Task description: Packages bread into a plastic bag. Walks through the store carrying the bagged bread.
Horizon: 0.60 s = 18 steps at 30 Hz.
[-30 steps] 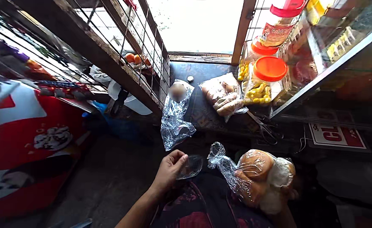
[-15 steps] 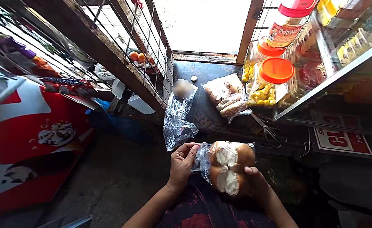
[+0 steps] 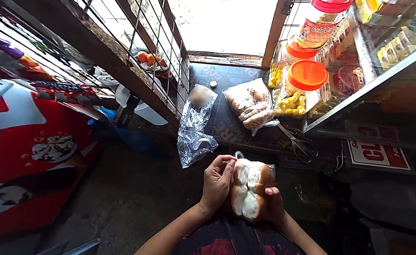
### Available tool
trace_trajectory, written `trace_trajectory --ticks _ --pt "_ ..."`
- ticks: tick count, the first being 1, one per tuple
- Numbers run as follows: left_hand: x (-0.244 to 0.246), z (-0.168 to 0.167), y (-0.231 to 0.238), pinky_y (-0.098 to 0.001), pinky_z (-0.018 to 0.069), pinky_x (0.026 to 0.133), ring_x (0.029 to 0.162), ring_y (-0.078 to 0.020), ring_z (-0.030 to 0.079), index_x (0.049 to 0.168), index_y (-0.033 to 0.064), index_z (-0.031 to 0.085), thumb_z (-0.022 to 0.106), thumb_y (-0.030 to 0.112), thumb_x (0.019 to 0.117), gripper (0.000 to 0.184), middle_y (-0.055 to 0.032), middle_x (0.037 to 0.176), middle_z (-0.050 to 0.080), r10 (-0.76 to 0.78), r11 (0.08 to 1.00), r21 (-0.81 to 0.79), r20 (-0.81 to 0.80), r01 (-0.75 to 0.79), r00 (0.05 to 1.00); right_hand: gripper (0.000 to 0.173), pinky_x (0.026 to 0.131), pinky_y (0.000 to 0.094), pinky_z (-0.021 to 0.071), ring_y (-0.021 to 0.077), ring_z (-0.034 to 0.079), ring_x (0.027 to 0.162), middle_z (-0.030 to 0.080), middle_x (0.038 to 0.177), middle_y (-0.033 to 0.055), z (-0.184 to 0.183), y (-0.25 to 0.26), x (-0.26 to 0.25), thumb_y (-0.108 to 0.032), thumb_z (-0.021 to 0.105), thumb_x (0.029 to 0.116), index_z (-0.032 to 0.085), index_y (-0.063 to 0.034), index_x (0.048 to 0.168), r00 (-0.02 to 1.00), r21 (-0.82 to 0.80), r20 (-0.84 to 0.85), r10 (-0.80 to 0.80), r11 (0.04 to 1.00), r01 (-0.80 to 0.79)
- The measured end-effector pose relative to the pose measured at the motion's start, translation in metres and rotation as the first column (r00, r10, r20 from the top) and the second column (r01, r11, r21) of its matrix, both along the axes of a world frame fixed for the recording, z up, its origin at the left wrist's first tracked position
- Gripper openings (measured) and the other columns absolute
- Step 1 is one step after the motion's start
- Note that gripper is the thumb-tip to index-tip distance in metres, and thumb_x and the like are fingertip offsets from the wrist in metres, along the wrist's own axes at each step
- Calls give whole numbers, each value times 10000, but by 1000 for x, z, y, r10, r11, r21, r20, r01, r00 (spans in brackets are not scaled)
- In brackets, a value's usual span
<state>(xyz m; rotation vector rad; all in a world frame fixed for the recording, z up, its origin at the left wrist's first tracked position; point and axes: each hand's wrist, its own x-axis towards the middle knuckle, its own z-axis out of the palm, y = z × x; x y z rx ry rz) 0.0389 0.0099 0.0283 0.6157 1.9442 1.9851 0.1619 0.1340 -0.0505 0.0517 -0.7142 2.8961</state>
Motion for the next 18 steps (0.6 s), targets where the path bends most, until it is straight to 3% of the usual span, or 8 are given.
trace_trajectory --ticks 3,5,8,10,12,14,18 --pt "5 2 -1 -157 516 564 609 10 598 1060 -1 683 575 57 1011 132 38 752 671 -103 993 -66 -133 95 986 393 971 378 574 158 704 1114 750 1170 41 -11 4 -1 -424 674 924 723 -178 1226 990 -76 -135 -29 997 18" --pt "8 3 -3 -149 494 566 610 19 576 1073 -7 687 578 58 1009 143 28 742 661 -175 983 -81 -177 163 968 408 1015 382 544 164 670 1180 723 1232 46 -15 8 -5 -400 647 945 690 -166 1276 969 -149 -243 -50 989 14" --pt "9 10 -3 -133 449 526 564 37 526 1075 -4 678 572 67 1013 141 46 702 628 -217 975 -82 -165 206 962 386 1024 273 530 63 658 1187 724 1249 -30 -19 12 -9 -384 588 992 682 -191 1312 931 -140 -343 -121 987 77" --pt "11 12 -2 -132 454 527 567 40 533 1082 0 662 561 62 1019 134 53 716 640 -230 973 -58 -118 225 966 373 1015 302 540 101 673 1171 733 1227 6 -19 13 -14 -365 590 986 702 -155 1274 925 -226 -371 -79 974 -7" --pt "15 13 -2 -130 440 522 567 46 523 1078 12 647 547 49 1018 122 72 716 630 -252 968 -23 -48 251 967 444 994 395 549 192 686 1145 732 1194 80 -19 11 -19 -411 650 924 703 -104 1241 951 -356 -311 -1 927 -115" --pt "19 14 -1 -119 418 513 560 57 503 1074 24 637 534 38 1019 117 91 705 610 -267 964 8 25 267 963 479 985 444 552 237 689 1129 728 1171 110 -15 9 -21 -426 706 873 699 -95 1218 977 -414 -214 -20 908 -72" --pt "20 4 3 -139 421 529 563 32 491 1057 35 633 494 24 1033 141 82 718 599 -158 985 103 166 142 973 372 920 392 594 182 724 1026 749 1079 81 8 8 -7 -365 752 881 705 -124 1160 982 -142 56 -179 972 186"
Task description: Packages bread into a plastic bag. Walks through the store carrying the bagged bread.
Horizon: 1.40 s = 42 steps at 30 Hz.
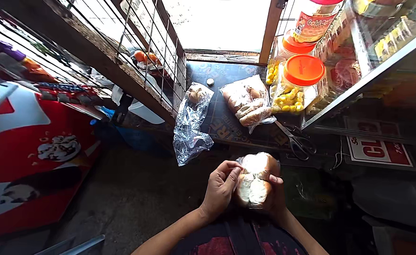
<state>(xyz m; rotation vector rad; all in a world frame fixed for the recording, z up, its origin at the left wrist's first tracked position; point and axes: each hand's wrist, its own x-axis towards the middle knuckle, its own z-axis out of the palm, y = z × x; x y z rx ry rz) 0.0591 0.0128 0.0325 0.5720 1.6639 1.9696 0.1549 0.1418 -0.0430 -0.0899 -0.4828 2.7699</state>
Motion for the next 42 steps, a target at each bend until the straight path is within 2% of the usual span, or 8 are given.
trace_trajectory --ticks 6,10,16,23,27,30,34,42 --pt "11 -21 12 -177 465 586 630 -18 558 1023 50 608 504 59 1038 106 40 751 609 -45 992 -107 231 71 972 462 867 399 621 205 742 959 744 1008 126 21 -1 26 -393 818 817 675 -73 1117 922 -25 367 -125 989 144" --pt "15 -30 23 -204 519 658 711 -47 618 1026 41 607 496 66 1050 116 10 803 638 -69 987 -122 272 105 960 530 862 383 620 192 732 939 724 1002 126 23 -1 31 -346 843 811 603 -39 1171 805 143 503 -315 949 282" --pt "27 -39 37 -201 507 648 674 -41 563 1276 13 524 536 67 1009 273 37 797 544 -181 962 -143 306 233 935 376 822 367 624 173 725 928 707 992 90 26 15 33 -312 691 936 540 -85 1195 700 204 568 -433 898 390" --pt "30 -41 45 -185 498 661 720 -18 577 1122 22 634 561 16 977 162 37 869 617 -216 966 -84 258 245 942 233 804 349 623 169 717 899 697 981 89 18 28 36 -232 532 1040 537 -62 1199 635 210 662 -398 912 353" --pt "28 -45 43 -131 461 637 709 11 526 993 31 701 626 33 881 135 10 920 562 -320 906 -271 66 326 945 199 787 351 622 170 717 878 701 952 93 19 34 48 -200 511 1045 544 -57 1180 630 175 708 -320 943 283" --pt "28 -45 44 -133 396 642 734 -8 481 905 23 691 632 41 823 103 -26 889 528 -368 859 -427 -132 282 921 231 812 339 620 158 722 881 707 958 88 16 27 54 -157 560 1021 534 -25 1209 596 292 701 -393 920 263" --pt "26 -44 45 -131 398 633 723 -12 482 894 21 680 643 36 816 87 -35 890 527 -357 860 -446 -177 249 917 270 881 294 601 114 716 927 720 991 62 14 16 50 -101 640 982 559 5 1216 549 498 630 -550 828 258" --pt "5 -42 33 -146 406 641 726 -27 485 964 3 698 615 21 837 152 -49 899 536 -461 826 -454 -207 333 863 299 910 403 596 213 699 1011 685 1105 134 15 9 53 -160 529 1059 493 -18 1320 601 182 747 -285 957 227"
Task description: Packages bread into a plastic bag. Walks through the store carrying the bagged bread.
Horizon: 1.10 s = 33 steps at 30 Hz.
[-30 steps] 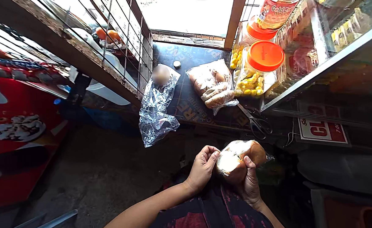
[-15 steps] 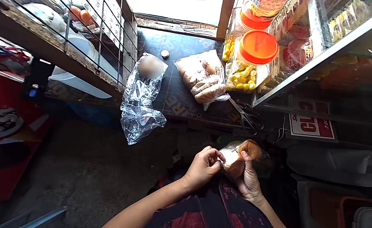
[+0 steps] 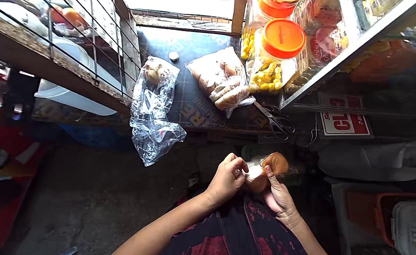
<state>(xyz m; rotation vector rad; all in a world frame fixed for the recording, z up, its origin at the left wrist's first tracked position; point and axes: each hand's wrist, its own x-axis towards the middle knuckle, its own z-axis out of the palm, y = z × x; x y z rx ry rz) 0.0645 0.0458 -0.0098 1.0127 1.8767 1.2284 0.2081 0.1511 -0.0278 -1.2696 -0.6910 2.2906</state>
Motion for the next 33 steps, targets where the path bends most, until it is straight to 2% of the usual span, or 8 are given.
trace_trajectory --ticks 5,8,11,17,20,27,30,33 --pt "-24 2 -26 -177 461 603 650 -14 508 1005 69 654 621 48 866 144 -5 944 556 -118 978 -116 390 176 913 301 865 396 611 216 714 951 702 1063 132 -3 -39 -1 -81 585 1022 506 -3 1302 994 33 74 78 996 -81" --pt "-40 3 -48 -208 448 664 736 -68 503 1076 46 680 595 31 882 213 -70 1032 522 -249 936 -189 242 297 938 345 861 416 612 237 716 956 698 1075 151 -8 -62 0 -84 588 1020 478 4 1335 988 41 124 94 994 -99" --pt "-47 0 -76 -336 503 867 983 -226 608 1108 20 729 586 -21 891 263 -188 1155 613 -380 902 -191 69 386 922 324 850 398 618 213 725 942 714 1056 130 -4 -87 0 -85 599 1006 501 2 1303 983 72 147 107 990 -118" --pt "-53 -8 -113 -457 473 1066 1268 -348 589 1354 -40 605 544 -43 943 416 -234 1440 545 -612 750 -253 82 611 786 447 872 393 611 215 721 961 704 1083 145 -5 -134 2 -150 628 995 451 5 1374 964 57 233 124 988 -141" --pt "-53 -11 -127 -447 452 1095 1302 -336 565 1401 -50 560 535 -60 930 472 -229 1457 528 -640 718 -244 136 651 756 438 874 376 610 203 722 957 709 1081 152 -4 -155 1 -165 632 1000 478 36 1357 929 78 344 136 982 -173" --pt "-40 -4 -143 -288 501 1021 1245 -216 593 1452 -56 504 548 -44 908 546 -217 1482 496 -524 848 152 95 508 846 523 899 293 607 133 722 982 726 1091 105 37 -187 0 -120 775 856 551 55 1294 892 371 452 15 906 -203" --pt "-34 1 -141 -250 526 873 1035 -160 628 1474 -39 486 544 -32 912 565 -216 1485 487 -506 850 211 68 484 860 617 941 292 597 138 710 1048 710 1156 113 37 -184 3 -129 822 813 535 46 1330 879 456 477 6 853 -254" --pt "-29 -6 -139 -205 479 675 790 -76 555 1479 -25 489 537 -29 898 583 -204 1457 500 -496 851 249 91 463 863 627 950 301 592 132 709 1052 717 1155 109 32 -177 8 -203 815 827 549 38 1341 835 500 551 -7 804 -323"
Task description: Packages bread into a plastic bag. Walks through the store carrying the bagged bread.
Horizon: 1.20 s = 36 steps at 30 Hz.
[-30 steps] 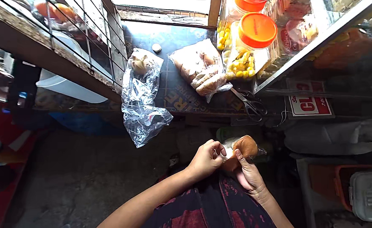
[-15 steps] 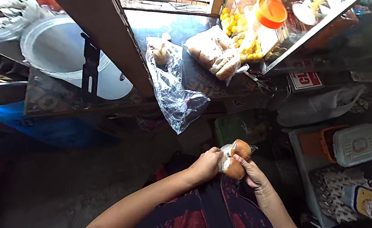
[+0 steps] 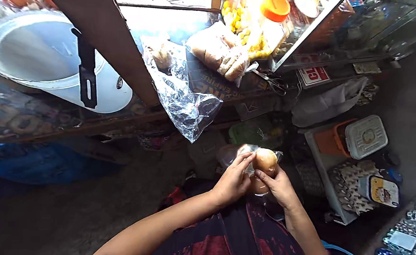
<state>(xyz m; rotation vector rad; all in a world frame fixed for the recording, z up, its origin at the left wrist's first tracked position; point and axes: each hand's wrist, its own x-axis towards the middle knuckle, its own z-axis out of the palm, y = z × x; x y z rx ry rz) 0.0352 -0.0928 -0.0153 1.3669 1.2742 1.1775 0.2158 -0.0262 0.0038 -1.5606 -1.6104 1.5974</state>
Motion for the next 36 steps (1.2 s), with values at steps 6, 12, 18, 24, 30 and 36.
trace_trajectory --ticks 6,12,18,24,30,36 --pt "7 0 0 -180 453 624 716 -26 508 1488 -13 482 557 -3 901 592 -180 1420 517 10 998 -69 95 -3 995 500 930 295 600 124 722 1007 740 1089 91 9 7 10 -145 780 863 584 57 1276 992 9 -119 40 999 -39" --pt "8 2 4 -144 447 572 657 31 484 1488 -31 466 564 -16 897 599 -156 1463 480 95 995 -61 221 -84 971 375 891 276 609 94 729 936 754 1005 21 42 20 24 -130 752 862 615 0 1186 951 15 -298 87 996 -87" --pt "15 4 6 -152 476 586 658 29 508 1486 -22 470 576 -18 875 620 -149 1452 485 121 991 -94 267 -98 956 421 907 293 607 113 727 962 749 1037 57 32 32 12 -155 747 881 602 32 1229 961 -7 -239 142 989 -148" --pt "19 3 15 -175 514 630 712 12 558 1488 -29 456 561 -40 904 594 -138 1495 467 165 986 -75 385 -147 908 371 913 308 606 117 730 959 755 1030 59 15 37 10 -148 739 895 629 30 1201 952 -29 -225 208 975 -219" --pt "20 3 16 -187 548 677 760 1 609 1483 -42 449 541 -76 900 592 -139 1484 488 184 983 -63 462 -174 867 354 899 296 607 100 727 946 755 1011 44 14 51 9 -143 742 895 633 26 1186 934 15 -265 241 969 -246" --pt "22 9 17 -188 557 684 765 -1 616 1492 -51 432 539 -97 899 604 -138 1492 480 176 982 -32 494 -184 852 350 893 294 611 88 729 944 762 1017 23 15 56 13 -156 764 885 647 3 1175 900 60 -327 288 957 -285"
